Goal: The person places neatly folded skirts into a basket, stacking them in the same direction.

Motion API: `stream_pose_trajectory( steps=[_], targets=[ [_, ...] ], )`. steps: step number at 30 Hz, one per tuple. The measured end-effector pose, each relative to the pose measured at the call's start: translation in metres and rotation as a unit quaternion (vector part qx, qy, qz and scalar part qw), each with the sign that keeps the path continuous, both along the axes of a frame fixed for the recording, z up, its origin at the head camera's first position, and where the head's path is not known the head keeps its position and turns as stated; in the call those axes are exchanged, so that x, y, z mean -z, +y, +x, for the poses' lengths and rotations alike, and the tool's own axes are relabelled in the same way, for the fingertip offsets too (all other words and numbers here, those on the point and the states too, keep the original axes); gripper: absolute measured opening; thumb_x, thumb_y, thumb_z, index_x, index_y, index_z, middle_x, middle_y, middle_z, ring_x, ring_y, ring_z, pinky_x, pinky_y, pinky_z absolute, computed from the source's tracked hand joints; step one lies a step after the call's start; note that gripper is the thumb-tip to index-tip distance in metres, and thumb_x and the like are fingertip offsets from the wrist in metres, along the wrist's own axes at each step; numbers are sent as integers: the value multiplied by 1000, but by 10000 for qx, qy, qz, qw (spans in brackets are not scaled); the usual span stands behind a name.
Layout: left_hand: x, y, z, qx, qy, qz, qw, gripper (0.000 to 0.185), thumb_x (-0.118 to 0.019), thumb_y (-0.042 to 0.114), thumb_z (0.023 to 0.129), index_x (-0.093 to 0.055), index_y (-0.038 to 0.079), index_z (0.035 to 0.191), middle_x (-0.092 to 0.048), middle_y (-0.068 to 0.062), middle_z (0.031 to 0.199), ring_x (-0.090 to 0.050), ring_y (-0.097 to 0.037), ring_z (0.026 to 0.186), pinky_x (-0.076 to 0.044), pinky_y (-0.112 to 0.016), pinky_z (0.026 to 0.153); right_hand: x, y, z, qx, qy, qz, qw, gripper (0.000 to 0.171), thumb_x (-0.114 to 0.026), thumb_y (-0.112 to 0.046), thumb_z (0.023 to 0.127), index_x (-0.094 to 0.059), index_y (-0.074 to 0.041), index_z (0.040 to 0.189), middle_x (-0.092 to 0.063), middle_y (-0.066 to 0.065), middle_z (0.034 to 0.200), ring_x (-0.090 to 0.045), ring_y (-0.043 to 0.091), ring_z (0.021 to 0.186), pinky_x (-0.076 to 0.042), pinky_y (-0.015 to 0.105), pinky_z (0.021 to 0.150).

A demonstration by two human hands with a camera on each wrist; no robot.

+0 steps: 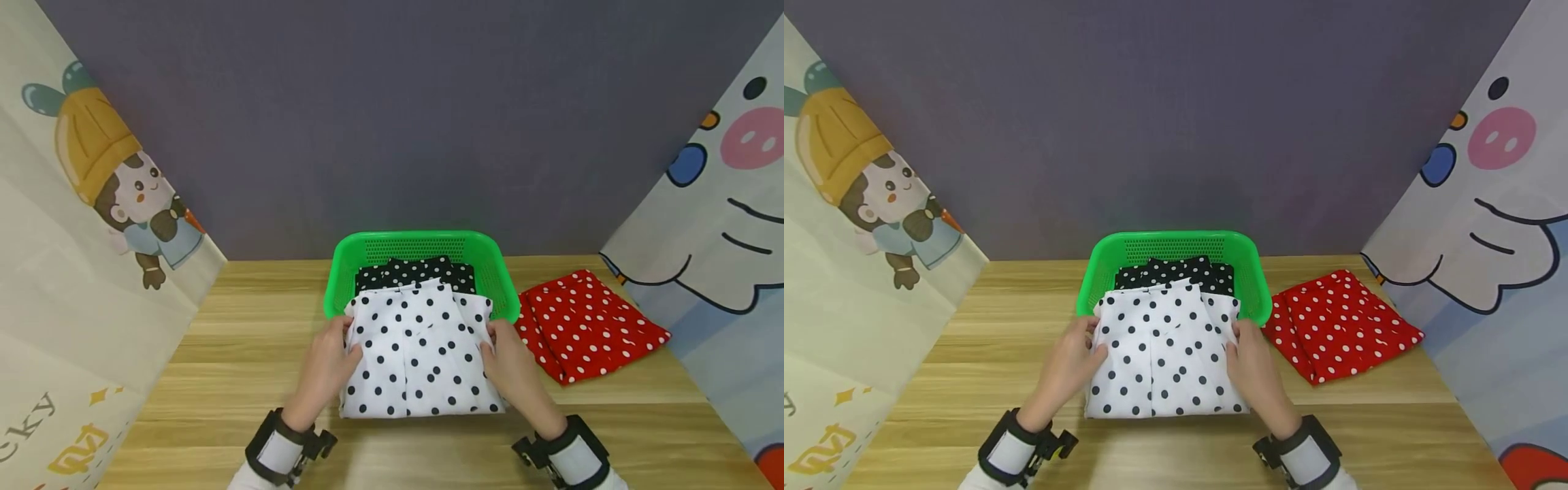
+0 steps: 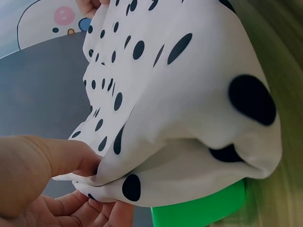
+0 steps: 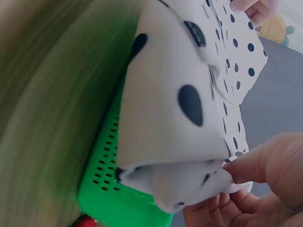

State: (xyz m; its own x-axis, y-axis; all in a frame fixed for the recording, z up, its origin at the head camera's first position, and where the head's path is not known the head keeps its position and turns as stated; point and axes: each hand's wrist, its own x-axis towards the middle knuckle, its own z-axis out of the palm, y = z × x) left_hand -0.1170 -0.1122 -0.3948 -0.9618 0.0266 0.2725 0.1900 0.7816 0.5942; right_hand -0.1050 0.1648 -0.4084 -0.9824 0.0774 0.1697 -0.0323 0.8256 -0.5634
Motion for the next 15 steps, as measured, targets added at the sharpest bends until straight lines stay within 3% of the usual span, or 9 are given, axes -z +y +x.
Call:
stream_pose_trajectory(
  steps=[7, 15],
  targets=[
    [-6, 4, -23, -48, -46, 52, 10000, 42, -65, 4, 73, -56, -2, 114, -61, -12, 100, -56, -19, 77, -47, -28, 60, -11, 1, -19, -76, 159, 93, 9998, 32, -60, -6, 86, -46, 3, 112, -54, 17, 97, -56, 26, 81, -54, 41, 73],
    [-15, 9, -46, -115, -192, -44, 9997, 40, -64, 6, 75, -56, 0, 114, -59, -12, 100, -56, -23, 83, -49, -33, 63, -17, 6, -38, -226, 437, 92, 9987, 31, -60, -6, 86, -46, 4, 112, -54, 18, 95, -56, 26, 78, -54, 39, 69]
  ],
)
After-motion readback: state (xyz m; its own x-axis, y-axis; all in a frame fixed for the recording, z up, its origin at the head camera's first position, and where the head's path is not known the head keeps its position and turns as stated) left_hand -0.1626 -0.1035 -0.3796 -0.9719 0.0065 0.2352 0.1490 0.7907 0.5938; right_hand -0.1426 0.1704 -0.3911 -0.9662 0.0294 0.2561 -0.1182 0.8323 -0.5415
